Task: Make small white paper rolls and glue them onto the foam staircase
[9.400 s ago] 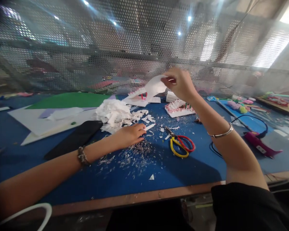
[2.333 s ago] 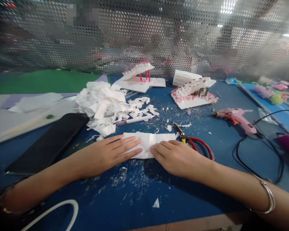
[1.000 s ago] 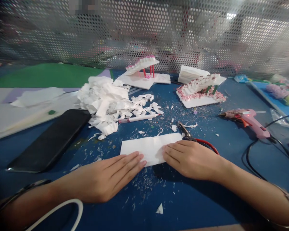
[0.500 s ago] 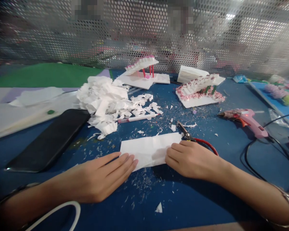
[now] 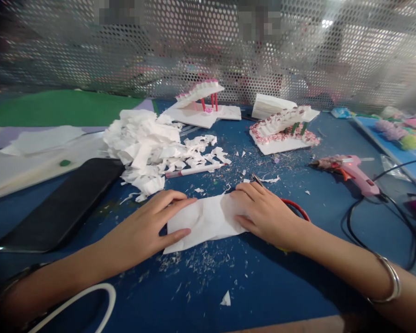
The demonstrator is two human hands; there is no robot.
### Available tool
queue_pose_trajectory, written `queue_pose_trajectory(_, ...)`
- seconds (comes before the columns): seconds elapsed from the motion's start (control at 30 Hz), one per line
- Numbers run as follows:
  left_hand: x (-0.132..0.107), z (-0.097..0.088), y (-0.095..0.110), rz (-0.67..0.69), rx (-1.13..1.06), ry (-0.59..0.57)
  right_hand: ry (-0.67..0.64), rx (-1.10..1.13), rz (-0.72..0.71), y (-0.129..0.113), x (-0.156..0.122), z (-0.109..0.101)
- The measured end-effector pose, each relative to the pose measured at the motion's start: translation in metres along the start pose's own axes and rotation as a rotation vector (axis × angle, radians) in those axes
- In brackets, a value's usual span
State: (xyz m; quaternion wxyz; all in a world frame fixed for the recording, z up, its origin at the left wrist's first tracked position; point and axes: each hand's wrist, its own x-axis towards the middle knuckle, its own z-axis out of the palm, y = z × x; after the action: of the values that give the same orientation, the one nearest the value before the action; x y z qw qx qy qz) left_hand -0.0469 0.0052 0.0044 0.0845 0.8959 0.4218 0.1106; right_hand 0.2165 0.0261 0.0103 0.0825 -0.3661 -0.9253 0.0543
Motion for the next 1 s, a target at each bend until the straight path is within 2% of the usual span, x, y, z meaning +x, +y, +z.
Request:
queue_pose_trajectory(0.13, -0.001, 0.001, -0.001, -0.109, -0.075, -0.033, -0.026, 0.046, 0.047, 0.003, 0.007, 0.000)
queue_pose_trajectory(0.27, 0.000, 0.001, -0.002, -0.152, -0.153, 0.024, -0.040, 0.125, 0.070, 0.009, 0.015, -0.001)
queue_pose_trajectory(0.37, -0.001, 0.002, -0.001, -0.188, -0.293, 0.074, 0.008, 0.159, 0.069, 0.011, 0.017, 0.001)
queue_pose_trajectory(0.47, -0.003, 0.001, 0.002, -0.157, -0.435, 0.102, 0.061, 0.143, 0.056, 0.010, 0.014, 0.000)
queue_pose_trajectory(0.63, -0.004, -0.015, 0.009, 0.060, -0.504, 0.089, 0.097, 0.139, -0.003, 0.006, 0.006, -0.012)
queue_pose_trajectory(0.73, -0.007, -0.025, 0.010, 0.177, -0.472, 0.165, 0.136, 0.120, -0.099, 0.006, 0.001, -0.021)
queue_pose_trajectory(0.83, -0.011, -0.028, 0.008, 0.383, -0.397, 0.247, 0.231, 0.107, -0.219, 0.002, -0.007, -0.029)
queue_pose_trajectory(0.9, -0.012, -0.026, 0.008, 0.531, -0.255, 0.224, 0.280, 0.105, -0.306, -0.004, -0.012, -0.035)
queue_pose_trajectory(0.93, -0.012, -0.024, 0.008, 0.573, -0.161, 0.194, 0.270, 0.118, -0.352, -0.008, -0.015, -0.038)
queue_pose_trajectory(1.0, -0.011, -0.019, 0.010, 0.593, 0.002, 0.129, 0.107, 0.227, -0.420, -0.014, -0.020, -0.041)
